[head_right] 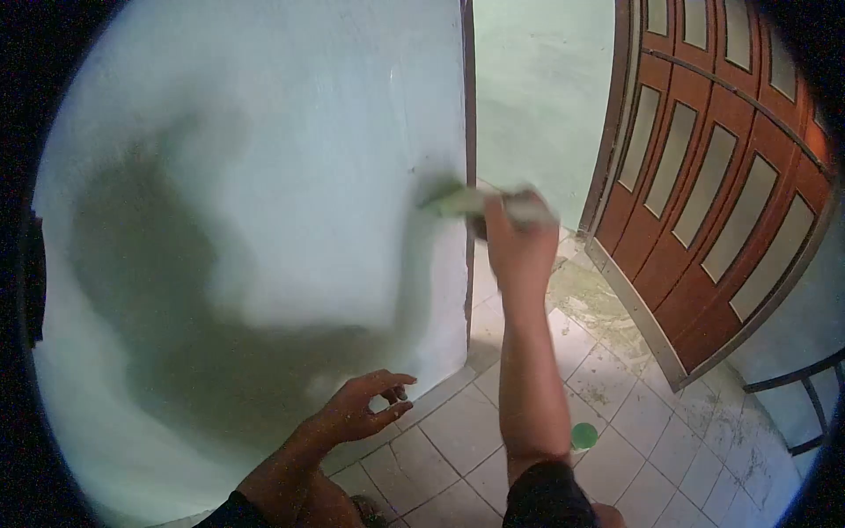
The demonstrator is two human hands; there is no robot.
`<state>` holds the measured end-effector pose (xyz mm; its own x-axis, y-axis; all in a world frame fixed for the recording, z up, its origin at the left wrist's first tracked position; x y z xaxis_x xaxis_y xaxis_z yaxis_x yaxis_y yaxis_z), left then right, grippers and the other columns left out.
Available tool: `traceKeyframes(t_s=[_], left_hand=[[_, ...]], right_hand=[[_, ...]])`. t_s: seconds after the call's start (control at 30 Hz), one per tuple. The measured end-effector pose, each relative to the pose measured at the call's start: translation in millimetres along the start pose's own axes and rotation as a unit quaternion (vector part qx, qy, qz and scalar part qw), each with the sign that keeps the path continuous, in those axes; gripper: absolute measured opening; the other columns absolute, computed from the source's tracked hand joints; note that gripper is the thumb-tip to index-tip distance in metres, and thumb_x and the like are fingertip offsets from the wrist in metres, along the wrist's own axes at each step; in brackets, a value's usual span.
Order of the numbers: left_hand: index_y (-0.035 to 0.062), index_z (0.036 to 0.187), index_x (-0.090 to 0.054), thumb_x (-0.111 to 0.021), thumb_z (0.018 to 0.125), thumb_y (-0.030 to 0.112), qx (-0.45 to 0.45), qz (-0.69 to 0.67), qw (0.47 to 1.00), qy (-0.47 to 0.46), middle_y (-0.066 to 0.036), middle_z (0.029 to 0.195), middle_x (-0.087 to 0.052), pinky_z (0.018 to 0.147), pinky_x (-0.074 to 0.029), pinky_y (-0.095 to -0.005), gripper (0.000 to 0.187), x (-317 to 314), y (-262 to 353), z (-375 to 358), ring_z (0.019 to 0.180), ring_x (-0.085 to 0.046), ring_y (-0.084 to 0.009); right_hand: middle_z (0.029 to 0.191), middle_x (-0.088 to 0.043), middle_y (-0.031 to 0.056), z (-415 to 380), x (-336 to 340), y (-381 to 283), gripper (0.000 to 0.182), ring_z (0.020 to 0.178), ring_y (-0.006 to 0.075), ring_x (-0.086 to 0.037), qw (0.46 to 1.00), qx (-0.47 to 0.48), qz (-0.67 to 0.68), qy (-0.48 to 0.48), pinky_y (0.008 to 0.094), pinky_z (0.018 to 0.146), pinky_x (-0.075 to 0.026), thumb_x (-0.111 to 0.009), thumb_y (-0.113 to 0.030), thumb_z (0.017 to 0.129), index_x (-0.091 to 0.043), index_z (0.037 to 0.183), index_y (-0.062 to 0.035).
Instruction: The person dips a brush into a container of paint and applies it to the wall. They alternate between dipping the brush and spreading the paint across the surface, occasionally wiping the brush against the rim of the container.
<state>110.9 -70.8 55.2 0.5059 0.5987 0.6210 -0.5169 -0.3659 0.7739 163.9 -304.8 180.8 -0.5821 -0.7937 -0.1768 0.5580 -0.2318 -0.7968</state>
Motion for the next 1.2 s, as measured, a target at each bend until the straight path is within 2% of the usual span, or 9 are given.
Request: traceKeyframes(t_s=[0.1, 0.17, 0.3, 0.47, 0.53, 0.8, 1.03, 1.07, 1.2], left_hand=[[0.0085, 0.113, -0.054, -0.066, 0.078, 0.015, 0.006, 0.014, 1.000, -0.027, -0.011, 0.089, -0.060, 0.072, -0.049, -0.0326, 0.037, -5, 4, 1, 0.078, -0.060, -0.0201], [0.0083, 0.113, -0.054, -0.066, 0.079, 0.016, 0.007, 0.018, 0.999, -0.030, -0.011, 0.089, -0.060, 0.072, -0.048, -0.0322, 0.037, -7, 7, 1, 0.079, -0.059, -0.0202], [0.0082, 0.113, -0.054, -0.064, 0.080, 0.016, -0.018, 0.017, 0.999, -0.027, -0.011, 0.088, -0.060, 0.072, -0.048, -0.0323, 0.036, -9, 3, 2, 0.078, -0.059, -0.0202], [0.0085, 0.114, -0.054, -0.065, 0.080, 0.016, -0.038, 0.022, 0.999, -0.024, -0.010, 0.086, -0.059, 0.072, -0.048, -0.0328, 0.036, -7, 16, -1, 0.077, -0.059, -0.0202], [0.0086, 0.114, -0.054, -0.065, 0.080, 0.016, -0.033, 0.027, 0.999, -0.028, -0.010, 0.085, -0.059, 0.071, -0.048, -0.0330, 0.037, -6, 20, -1, 0.077, -0.059, -0.0202], [0.0122, 0.116, -0.052, -0.061, 0.082, 0.021, -0.066, 0.053, 0.996, -0.025, -0.010, 0.086, -0.057, 0.068, -0.048, -0.0331, 0.035, -4, 22, -15, 0.076, -0.059, -0.0224], [0.0096, 0.114, -0.052, -0.065, 0.080, 0.017, -0.051, 0.058, 0.996, -0.049, -0.010, 0.085, -0.058, 0.070, -0.049, -0.0332, 0.037, -5, 37, -18, 0.078, -0.059, -0.0211], [0.0096, 0.114, -0.052, -0.065, 0.080, 0.017, -0.050, 0.058, 0.996, -0.048, -0.010, 0.085, -0.058, 0.070, -0.049, -0.0332, 0.037, -5, 36, -17, 0.078, -0.059, -0.0211], [0.0109, 0.116, -0.051, -0.060, 0.083, 0.022, -0.064, 0.049, 0.995, -0.055, -0.011, 0.088, -0.058, 0.068, -0.048, -0.0334, 0.036, -10, 29, -14, 0.078, -0.059, -0.0231]], right_hand=[[0.067, -0.062, 0.0179, 69, -29, -49, 0.040, 0.058, 0.0272, -0.061, 0.986, 0.016, -0.163, 0.027, 0.0354, 0.059, -0.048, -0.062, -0.030, 0.073, -0.060, 0.085, 0.0071], [0.066, -0.062, 0.0098, 106, -49, -100, 0.029, 0.056, 0.0162, -0.059, 0.987, 0.066, -0.145, 0.005, 0.0275, 0.058, -0.047, -0.060, -0.023, 0.076, -0.060, 0.081, 0.0054], [0.070, -0.060, 0.0126, 102, -58, -188, 0.021, 0.059, 0.0198, -0.060, 0.991, 0.090, 0.095, -0.031, 0.0266, 0.057, -0.049, -0.054, -0.016, 0.084, -0.056, 0.082, 0.0048], [0.077, -0.060, 0.0141, 92, -58, -143, 0.015, 0.065, 0.0191, -0.060, 0.944, 0.171, 0.280, 0.016, 0.0303, 0.061, -0.053, -0.052, -0.008, 0.083, -0.053, 0.082, 0.0064], [0.068, -0.055, 0.0003, 65, -52, -76, 0.009, 0.064, 0.0067, -0.048, 0.943, 0.252, 0.193, 0.102, 0.0223, 0.058, -0.042, -0.057, -0.006, 0.081, -0.054, 0.074, -0.0017], [0.075, -0.057, 0.0064, -39, 4, 36, 0.009, 0.065, 0.0134, -0.058, 0.982, -0.099, 0.145, 0.067, 0.0261, 0.056, -0.049, -0.054, -0.009, 0.083, -0.050, 0.084, -0.0013], [0.078, -0.060, 0.0254, 115, -34, -93, 0.046, 0.074, 0.0292, -0.061, 0.991, 0.047, -0.094, 0.086, 0.0360, 0.066, -0.046, -0.061, -0.031, 0.069, -0.058, 0.085, 0.0123], [0.072, -0.060, 0.0164, 142, -38, -113, 0.035, 0.066, 0.0226, -0.058, 0.983, 0.084, -0.115, 0.113, 0.0327, 0.061, -0.045, -0.060, -0.025, 0.071, -0.057, 0.080, 0.0090], [0.076, -0.058, 0.0120, 134, -45, -187, 0.014, 0.068, 0.0199, -0.059, 0.963, 0.118, 0.233, 0.060, 0.0314, 0.065, -0.053, -0.052, -0.009, 0.084, -0.051, 0.081, 0.0050]])
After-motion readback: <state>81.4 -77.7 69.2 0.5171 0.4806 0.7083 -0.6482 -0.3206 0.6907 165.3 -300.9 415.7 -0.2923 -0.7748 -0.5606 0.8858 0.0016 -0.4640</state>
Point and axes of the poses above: each hand's wrist, its own z-axis towards the middle knuckle, its own x-axis out of the back of the hand, y = z × x, the point moved 6 cm from there along z, towards the middle knuckle
